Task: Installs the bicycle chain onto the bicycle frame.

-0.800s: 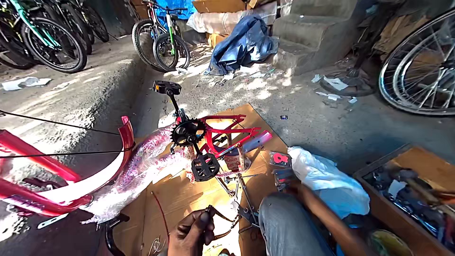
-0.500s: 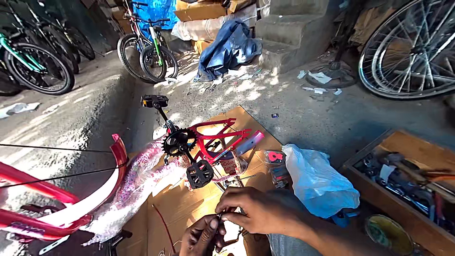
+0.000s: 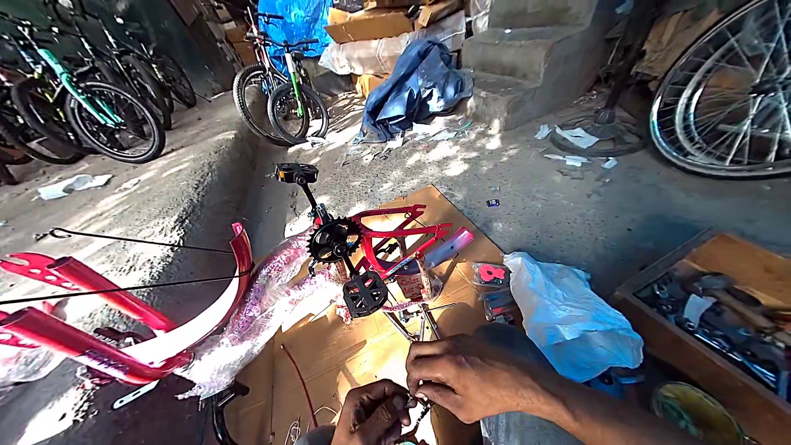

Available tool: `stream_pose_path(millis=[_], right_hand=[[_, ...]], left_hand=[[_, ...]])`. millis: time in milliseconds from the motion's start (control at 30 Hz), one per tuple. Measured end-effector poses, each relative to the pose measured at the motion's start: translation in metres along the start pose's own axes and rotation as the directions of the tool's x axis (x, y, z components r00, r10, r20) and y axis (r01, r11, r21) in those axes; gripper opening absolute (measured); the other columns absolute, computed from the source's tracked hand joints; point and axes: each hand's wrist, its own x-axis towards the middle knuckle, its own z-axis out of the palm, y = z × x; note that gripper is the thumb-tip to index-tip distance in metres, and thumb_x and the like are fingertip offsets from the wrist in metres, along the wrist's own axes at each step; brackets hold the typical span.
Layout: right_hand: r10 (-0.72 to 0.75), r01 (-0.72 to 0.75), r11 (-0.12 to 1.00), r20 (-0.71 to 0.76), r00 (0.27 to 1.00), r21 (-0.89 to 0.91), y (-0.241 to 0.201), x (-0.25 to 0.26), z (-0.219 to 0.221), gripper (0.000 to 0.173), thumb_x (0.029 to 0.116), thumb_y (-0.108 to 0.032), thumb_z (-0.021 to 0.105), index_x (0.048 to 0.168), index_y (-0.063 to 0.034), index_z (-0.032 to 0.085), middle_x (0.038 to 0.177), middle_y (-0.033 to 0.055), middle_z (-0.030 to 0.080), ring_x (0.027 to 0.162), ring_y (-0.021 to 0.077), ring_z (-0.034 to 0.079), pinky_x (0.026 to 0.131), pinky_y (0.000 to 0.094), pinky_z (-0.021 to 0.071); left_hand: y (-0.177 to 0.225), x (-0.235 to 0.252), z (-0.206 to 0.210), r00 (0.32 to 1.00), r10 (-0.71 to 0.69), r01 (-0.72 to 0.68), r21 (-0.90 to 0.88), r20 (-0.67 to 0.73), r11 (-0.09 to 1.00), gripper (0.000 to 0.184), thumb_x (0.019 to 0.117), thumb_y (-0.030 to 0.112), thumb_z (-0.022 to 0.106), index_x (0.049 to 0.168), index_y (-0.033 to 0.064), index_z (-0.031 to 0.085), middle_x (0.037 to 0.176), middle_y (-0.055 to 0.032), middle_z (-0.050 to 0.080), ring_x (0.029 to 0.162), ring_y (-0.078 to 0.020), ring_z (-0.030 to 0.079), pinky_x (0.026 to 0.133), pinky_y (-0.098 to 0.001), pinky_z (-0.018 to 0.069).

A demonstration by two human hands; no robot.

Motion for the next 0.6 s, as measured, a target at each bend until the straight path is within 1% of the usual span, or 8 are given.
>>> stream_pose_path(millis=[133, 200, 233, 300, 367, 400, 467, 600], right_hand=[[0.165, -0.164, 0.985, 0.010, 0.986, -0.052, -0.011, -0.006, 0.005, 0.013, 0.0960, -0.022, 0.059, 0.096, -0.0126, 0.068, 0.095, 0.0054, 0.064, 0.080, 0.0202, 0.064, 0.065, 0.0424, 0.0529], [0.178, -0.181, 0.980, 0.040, 0.983, 0.085, -0.007, -0.008, 0.007, 0.013, 0.0963, -0.020, 0.060, 0.099, -0.0106, 0.069, 0.097, 0.0063, 0.065, 0.080, 0.0186, 0.064, 0.068, 0.0385, 0.0547], [0.155, -0.158, 0.956, 0.029, 0.987, 0.247, -0.002, -0.010, 0.009, 0.013, 0.0962, -0.017, 0.062, 0.100, -0.0071, 0.069, 0.099, 0.0075, 0.066, 0.081, 0.0168, 0.064, 0.069, 0.0342, 0.0559], [0.169, -0.116, 0.765, -0.023, 0.985, 0.634, 0.009, -0.015, 0.011, 0.011, 0.0957, -0.009, 0.063, 0.104, -0.0009, 0.065, 0.104, 0.0104, 0.069, 0.085, 0.0180, 0.070, 0.074, 0.0348, 0.0619], [0.263, -0.103, 0.461, -0.026, 0.964, 0.881, 0.013, -0.017, 0.014, 0.008, 0.0944, -0.002, 0.063, 0.102, -0.0018, 0.060, 0.103, 0.0126, 0.071, 0.087, 0.0248, 0.074, 0.080, 0.0423, 0.0643], [0.318, -0.117, 0.344, 0.001, 0.948, 0.932, 0.013, -0.018, 0.014, 0.009, 0.0938, -0.001, 0.063, 0.101, -0.0041, 0.058, 0.100, 0.0122, 0.072, 0.086, 0.0257, 0.074, 0.081, 0.0436, 0.0640], [0.401, -0.160, 0.210, 0.064, 0.914, 0.965, 0.012, -0.016, 0.015, 0.008, 0.0941, -0.003, 0.061, 0.100, -0.0073, 0.060, 0.098, 0.0097, 0.069, 0.083, 0.0229, 0.072, 0.078, 0.0420, 0.0630], [0.503, -0.264, 0.091, 0.184, 0.844, 0.960, 0.004, -0.009, 0.018, 0.019, 0.0989, -0.017, 0.039, 0.095, -0.0124, 0.057, 0.091, 0.0031, 0.063, 0.074, 0.0138, 0.063, 0.066, 0.0316, 0.0558]], left_hand=[[-0.003, 0.002, -0.001, 1.000, 0.012, -0.014, 0.092, 0.022, 0.996, 0.021, 0.1019, 0.015, 0.058, 0.105, 0.0006, 0.073, 0.082, -0.0046, 0.070, 0.052, -0.0008, 0.049, 0.047, -0.0179, 0.0408], [-0.005, 0.001, -0.003, 1.000, 0.011, -0.012, 0.096, 0.015, 0.995, 0.021, 0.1020, 0.014, 0.057, 0.105, 0.0002, 0.072, 0.083, -0.0046, 0.070, 0.053, -0.0008, 0.049, 0.047, -0.0179, 0.0405], [-0.005, 0.000, -0.003, 1.000, 0.013, -0.013, 0.084, 0.005, 0.996, 0.021, 0.1020, 0.014, 0.057, 0.106, 0.0002, 0.072, 0.084, -0.0048, 0.070, 0.053, -0.0007, 0.049, 0.048, -0.0178, 0.0408], [-0.004, 0.001, -0.005, 1.000, 0.027, -0.027, 0.045, -0.006, 0.999, 0.023, 0.1015, 0.014, 0.056, 0.110, -0.0018, 0.071, 0.087, -0.0064, 0.070, 0.056, -0.0026, 0.052, 0.050, -0.0191, 0.0434], [-0.002, 0.000, -0.005, 0.999, 0.041, -0.040, 0.024, -0.022, 0.999, 0.024, 0.1008, 0.010, 0.055, 0.115, -0.0036, 0.069, 0.090, -0.0084, 0.070, 0.062, -0.0070, 0.058, 0.055, -0.0228, 0.0507], [-0.001, 0.000, -0.004, 0.998, 0.046, -0.046, 0.011, -0.030, 0.999, 0.024, 0.1012, 0.008, 0.055, 0.117, -0.0049, 0.068, 0.092, -0.0102, 0.070, 0.065, -0.0097, 0.062, 0.058, -0.0252, 0.0537], [0.001, 0.001, -0.002, 0.998, 0.055, -0.055, -0.014, -0.039, 0.998, 0.025, 0.1024, 0.006, 0.054, 0.121, -0.0062, 0.066, 0.098, -0.0144, 0.072, 0.072, -0.0156, 0.068, 0.066, -0.0311, 0.0598], [0.001, 0.003, -0.001, 0.995, 0.068, -0.068, -0.008, -0.070, 0.998, 0.025, 0.1026, 0.002, 0.054, 0.123, -0.0082, 0.064, 0.104, -0.0193, 0.073, 0.084, -0.0259, 0.074, 0.080, -0.0425, 0.0635]])
